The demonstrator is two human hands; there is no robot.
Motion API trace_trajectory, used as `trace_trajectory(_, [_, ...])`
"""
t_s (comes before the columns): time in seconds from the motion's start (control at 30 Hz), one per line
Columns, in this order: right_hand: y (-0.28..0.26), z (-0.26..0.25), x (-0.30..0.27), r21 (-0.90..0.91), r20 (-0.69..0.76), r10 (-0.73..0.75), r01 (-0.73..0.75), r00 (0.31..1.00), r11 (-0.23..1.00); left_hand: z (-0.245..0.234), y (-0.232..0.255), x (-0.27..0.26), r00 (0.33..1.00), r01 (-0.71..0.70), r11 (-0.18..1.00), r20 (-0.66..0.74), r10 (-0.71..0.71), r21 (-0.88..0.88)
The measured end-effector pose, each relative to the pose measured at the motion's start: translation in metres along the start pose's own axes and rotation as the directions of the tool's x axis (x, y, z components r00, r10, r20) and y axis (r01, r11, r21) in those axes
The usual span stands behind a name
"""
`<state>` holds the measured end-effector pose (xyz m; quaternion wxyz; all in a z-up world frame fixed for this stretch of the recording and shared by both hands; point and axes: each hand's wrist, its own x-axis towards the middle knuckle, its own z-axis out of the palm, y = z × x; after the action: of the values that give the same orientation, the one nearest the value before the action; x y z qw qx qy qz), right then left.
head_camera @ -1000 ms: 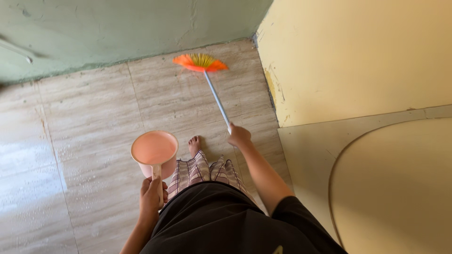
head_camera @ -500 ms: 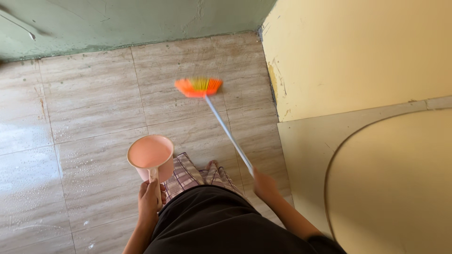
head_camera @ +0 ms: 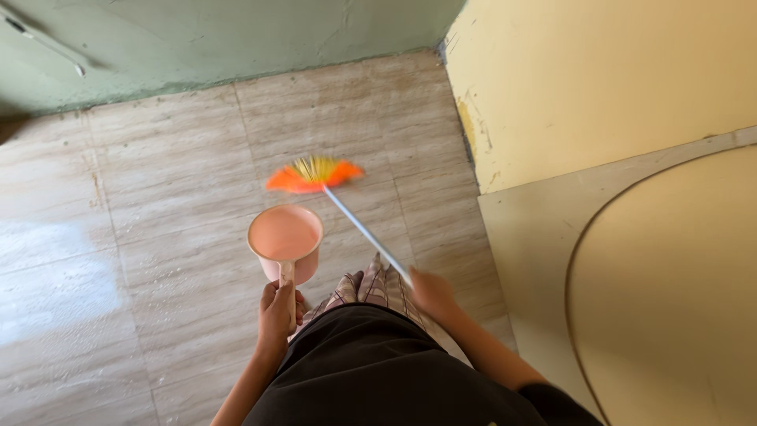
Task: The person sweeps water and debris off a tiled floor using a small broom and a plastic scoop. They push the broom across the wet floor surface, collecting water and dirt, and later carry the scoop through a kitchen area.
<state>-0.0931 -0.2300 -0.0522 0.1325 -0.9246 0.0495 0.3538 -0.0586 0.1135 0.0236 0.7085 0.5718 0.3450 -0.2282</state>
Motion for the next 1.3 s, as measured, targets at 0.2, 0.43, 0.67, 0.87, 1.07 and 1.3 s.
trace_trajectory(0.2, [-0.098, 0.015, 0.118, -0.055, -0.052, -0.014, 0.012, 0.999, 0.998, -0.077, -0.028, -0.007, 0.996, -0.006, 1.000, -0.092, 0.005, -0.014])
trace_trajectory(0.43, [-0.114, 0.048, 0.083, -0.090, -0.076, 0.010, -0.017, 0.997, 0.996, -0.133, -0.044, -0.008, 0.995, -0.009, 0.999, -0.101, 0.004, -0.050])
trace_trajectory(0.67, [-0.097, 0.057, -0.067, -0.014, -0.160, 0.015, -0.017, 0.987, 1.000, -0.154, -0.027, -0.012, 1.000, 0.023, 1.000, -0.004, -0.023, -0.015])
trace_trajectory(0.87, [-0.118, -0.013, -0.175, 0.069, -0.065, 0.163, -0.158, 0.984, 0.985, -0.150, -0.014, 0.000, 0.993, 0.009, 0.996, 0.119, -0.019, 0.086])
trace_trajectory(1.07, [-0.136, 0.015, -0.170, 0.257, -0.149, 0.253, -0.210, 0.956, 0.943, -0.120, 0.007, -0.007, 0.982, -0.032, 0.991, 0.187, 0.008, 0.129])
trace_trajectory(1.3, [-0.099, 0.145, -0.074, 0.245, -0.340, 0.137, -0.054, 0.931, 0.968, -0.101, -0.014, -0.034, 0.990, -0.049, 0.996, 0.135, 0.039, 0.071])
